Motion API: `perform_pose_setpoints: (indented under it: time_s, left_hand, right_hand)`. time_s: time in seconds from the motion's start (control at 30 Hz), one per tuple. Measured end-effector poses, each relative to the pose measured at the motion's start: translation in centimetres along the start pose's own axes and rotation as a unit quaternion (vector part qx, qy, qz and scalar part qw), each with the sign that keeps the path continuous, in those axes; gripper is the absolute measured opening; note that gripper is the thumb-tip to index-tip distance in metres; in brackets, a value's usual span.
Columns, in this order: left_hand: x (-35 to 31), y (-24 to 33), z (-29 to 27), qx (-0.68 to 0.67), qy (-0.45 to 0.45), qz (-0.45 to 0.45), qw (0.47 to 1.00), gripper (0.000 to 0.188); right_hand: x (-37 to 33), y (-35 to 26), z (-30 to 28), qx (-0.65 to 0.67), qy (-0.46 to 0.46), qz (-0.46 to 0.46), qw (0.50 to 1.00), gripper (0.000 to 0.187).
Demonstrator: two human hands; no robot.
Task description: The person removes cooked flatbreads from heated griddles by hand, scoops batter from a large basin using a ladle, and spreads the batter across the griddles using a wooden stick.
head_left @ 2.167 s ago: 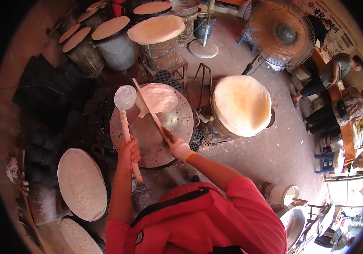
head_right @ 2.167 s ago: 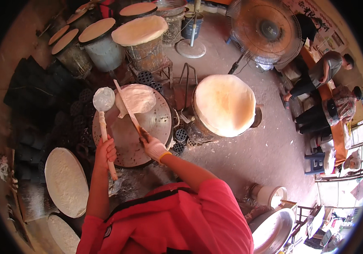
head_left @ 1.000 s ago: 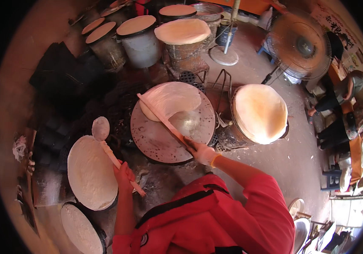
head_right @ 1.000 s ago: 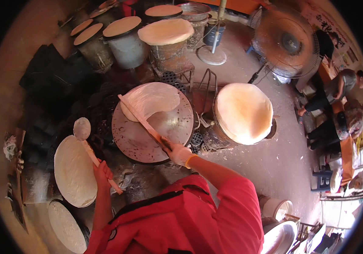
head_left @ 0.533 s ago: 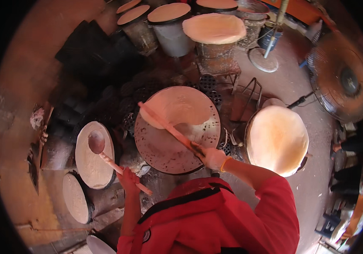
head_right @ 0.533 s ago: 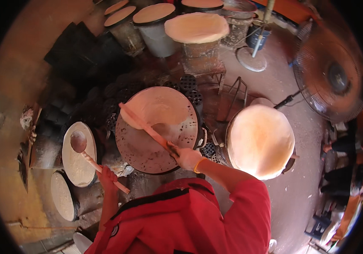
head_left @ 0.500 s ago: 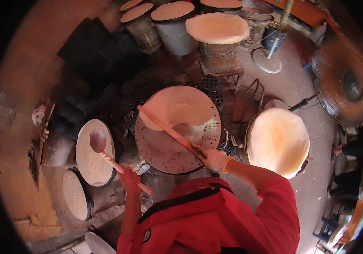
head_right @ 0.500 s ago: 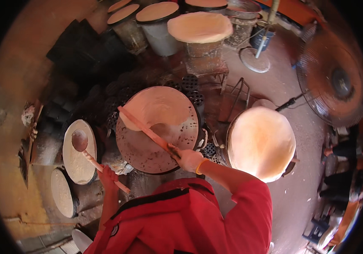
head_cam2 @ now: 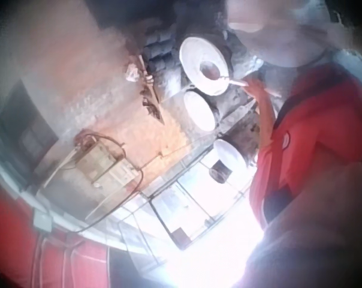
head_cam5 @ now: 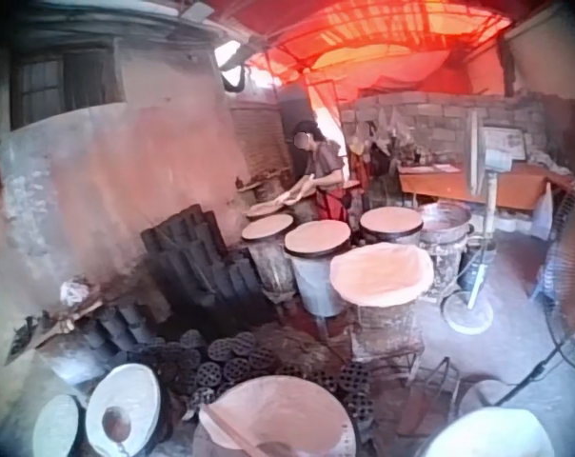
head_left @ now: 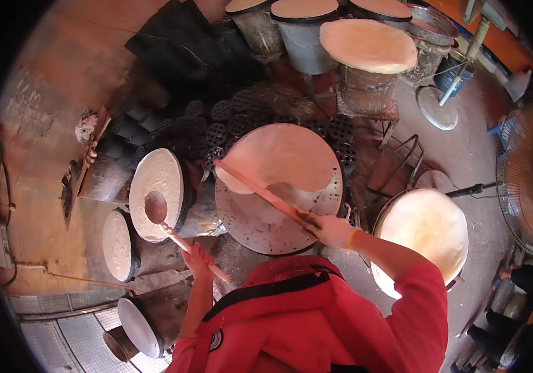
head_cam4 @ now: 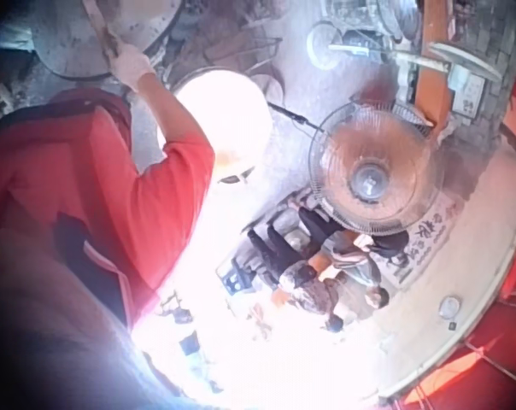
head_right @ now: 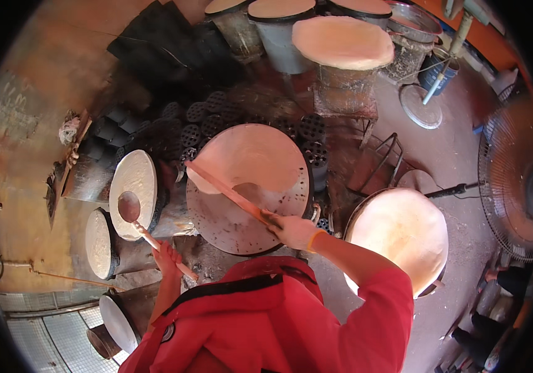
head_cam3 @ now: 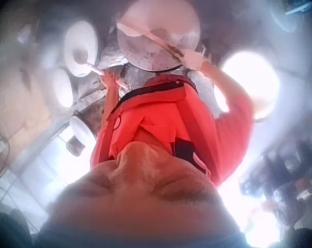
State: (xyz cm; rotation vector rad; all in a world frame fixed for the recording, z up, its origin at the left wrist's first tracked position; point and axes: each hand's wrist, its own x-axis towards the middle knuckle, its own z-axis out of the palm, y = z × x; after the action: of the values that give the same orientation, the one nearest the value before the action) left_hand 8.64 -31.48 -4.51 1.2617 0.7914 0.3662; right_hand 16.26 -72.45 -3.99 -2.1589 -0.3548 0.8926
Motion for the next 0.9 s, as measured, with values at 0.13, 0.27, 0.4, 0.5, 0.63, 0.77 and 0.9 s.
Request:
perform_pose_setpoints:
  time_s: [0.13,0.27,0.4,0.5,0.63,0.77,0.9]
  left_hand:
    - [0.1,-0.3,-0.5,0.005,0.015,0.013,1.0,0.027]
    - [0.5,-1.4,0.1,0.01,0.037,0.012,0.999,0.028]
    - [0.5,-1.6,0.5,-0.001,0.068,0.003,0.998,0.028]
    - [0.8,-1.9,0.2,-0.005,0.074,0.008,0.997,0.028]
    - [1.3,-3.0,0.3,0.001,0.1,0.005,0.995,0.028]
    - [1.2,-2.8,0.5,0.002,0.126,-0.002,0.992,0.027]
    - [1.0,-2.9,0.5,0.022,0.142,0.018,0.99,0.026]
  right_hand:
    - [1.9,3.7,-0.7,0.087,0.076,-0.03,0.993,0.057]
    - [3.2,0.8,-3.7,0.064,0.033,0.022,0.997,0.055]
    - [1.0,0.0,-5.5,-0.032,-0.088,0.014,0.995,0.055]
    - [1.6,5.0,-5.4,-0.049,-0.06,-0.089,0.993,0.055]
    - [5.4,2.6,-7.0,0.167,0.016,-0.041,0.985,0.051]
    - [5.6,1.8,-7.4,-0.021,-0.119,0.013,0.993,0.05]
    - [4.4,5.7,-8.5,0.008,-0.13,-0.107,0.986,0.048]
